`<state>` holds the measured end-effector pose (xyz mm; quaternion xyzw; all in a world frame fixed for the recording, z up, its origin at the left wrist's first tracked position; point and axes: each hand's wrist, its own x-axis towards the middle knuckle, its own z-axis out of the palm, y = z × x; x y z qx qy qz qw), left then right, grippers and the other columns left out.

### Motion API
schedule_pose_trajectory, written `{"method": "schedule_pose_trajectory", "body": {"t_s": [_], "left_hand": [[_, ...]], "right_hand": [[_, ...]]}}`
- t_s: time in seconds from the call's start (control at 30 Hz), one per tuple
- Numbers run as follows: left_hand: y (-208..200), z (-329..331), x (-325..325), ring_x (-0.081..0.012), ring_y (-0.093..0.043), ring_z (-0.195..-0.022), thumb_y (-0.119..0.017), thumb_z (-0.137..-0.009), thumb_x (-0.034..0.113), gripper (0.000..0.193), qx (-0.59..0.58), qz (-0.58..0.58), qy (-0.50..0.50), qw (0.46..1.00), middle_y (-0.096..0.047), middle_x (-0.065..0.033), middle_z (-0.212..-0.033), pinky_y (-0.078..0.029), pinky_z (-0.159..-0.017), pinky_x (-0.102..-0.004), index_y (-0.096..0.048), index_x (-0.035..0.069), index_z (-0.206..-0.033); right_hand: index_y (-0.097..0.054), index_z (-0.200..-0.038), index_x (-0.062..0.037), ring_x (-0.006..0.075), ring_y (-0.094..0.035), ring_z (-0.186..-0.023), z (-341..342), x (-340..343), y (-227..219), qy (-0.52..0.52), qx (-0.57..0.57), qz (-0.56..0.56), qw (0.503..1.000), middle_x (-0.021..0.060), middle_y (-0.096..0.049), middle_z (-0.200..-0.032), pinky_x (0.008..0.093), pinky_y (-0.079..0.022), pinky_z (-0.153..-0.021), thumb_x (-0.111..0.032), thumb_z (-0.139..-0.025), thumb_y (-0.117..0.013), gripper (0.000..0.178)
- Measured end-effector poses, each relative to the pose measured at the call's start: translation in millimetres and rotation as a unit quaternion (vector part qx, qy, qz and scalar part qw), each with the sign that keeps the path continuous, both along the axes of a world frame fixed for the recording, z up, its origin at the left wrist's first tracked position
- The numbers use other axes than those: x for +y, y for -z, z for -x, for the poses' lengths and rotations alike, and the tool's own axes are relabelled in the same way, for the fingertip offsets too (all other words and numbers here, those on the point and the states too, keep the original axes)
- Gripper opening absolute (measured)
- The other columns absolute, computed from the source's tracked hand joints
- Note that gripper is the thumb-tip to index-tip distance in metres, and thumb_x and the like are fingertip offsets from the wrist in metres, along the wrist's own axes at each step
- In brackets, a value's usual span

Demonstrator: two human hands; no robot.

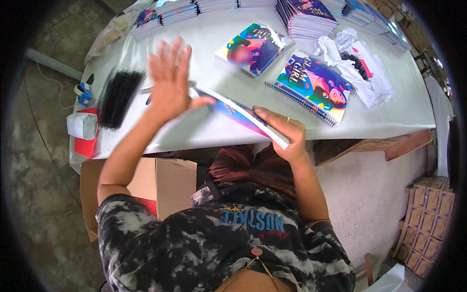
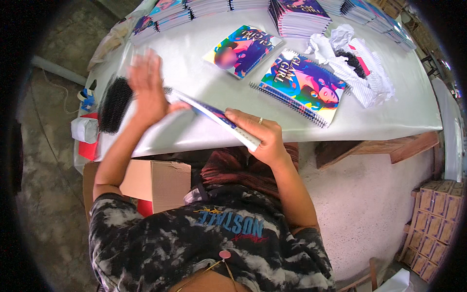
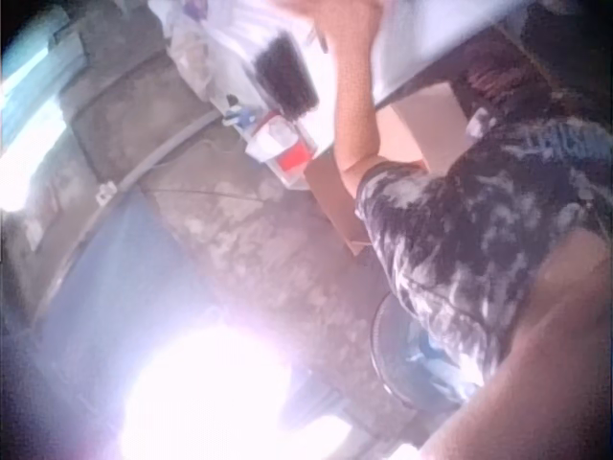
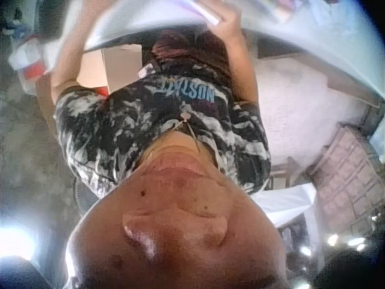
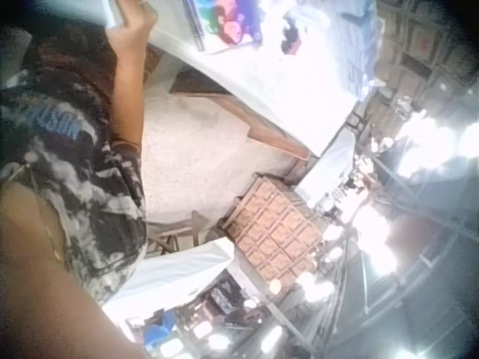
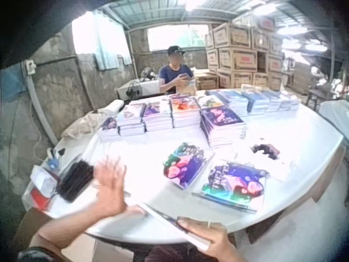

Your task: The person inserts spiral wire bindings into spiral-bound notebooks, then uses pliers to crimp the ends of the wires to secure them. They repeat this process on several notebooks and place the finished items into a cardboard box.

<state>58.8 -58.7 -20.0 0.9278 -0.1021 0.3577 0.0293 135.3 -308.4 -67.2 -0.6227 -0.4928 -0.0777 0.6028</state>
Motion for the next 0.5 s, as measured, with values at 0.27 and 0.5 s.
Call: {"method": "schedule_pose_trajectory", "body": {"t_s": [0.27,0.5], "left_hand": [[34.3,-26.9,44.3,-0.0424,0.007,-0.135,-0.027,-0.067,0.086,0.118,-0.202,0.012,-0.05,0.978,0.005,-0.0276,-0.146,0.011,-0.1,-0.0631,-0.015,-0.007,-0.139],[42.0,-22.8,40.8,-0.042,0.008,-0.135,-0.037,-0.064,0.086,0.122,-0.224,0.072,0.054,0.97,0.002,-0.0265,-0.147,0.012,-0.102,-0.0601,-0.004,-0.002,-0.142]], "right_hand": [[-0.062,-0.107,0.0018,0.0275,-0.065,-0.091,6.3,2.8,4.1,-0.034,-0.051,-0.026,0.998,0.0183,-0.064,-0.104,0.032,-0.052,-0.078,-0.003,-0.074,-0.066,0.033],[-0.064,-0.104,0.0022,0.0281,-0.066,-0.088,8.3,-3.3,7.2,-0.001,-0.055,-0.03,0.998,0.0194,-0.065,-0.1,0.0329,-0.053,-0.076,-0.003,-0.074,-0.066,0.031]]}}
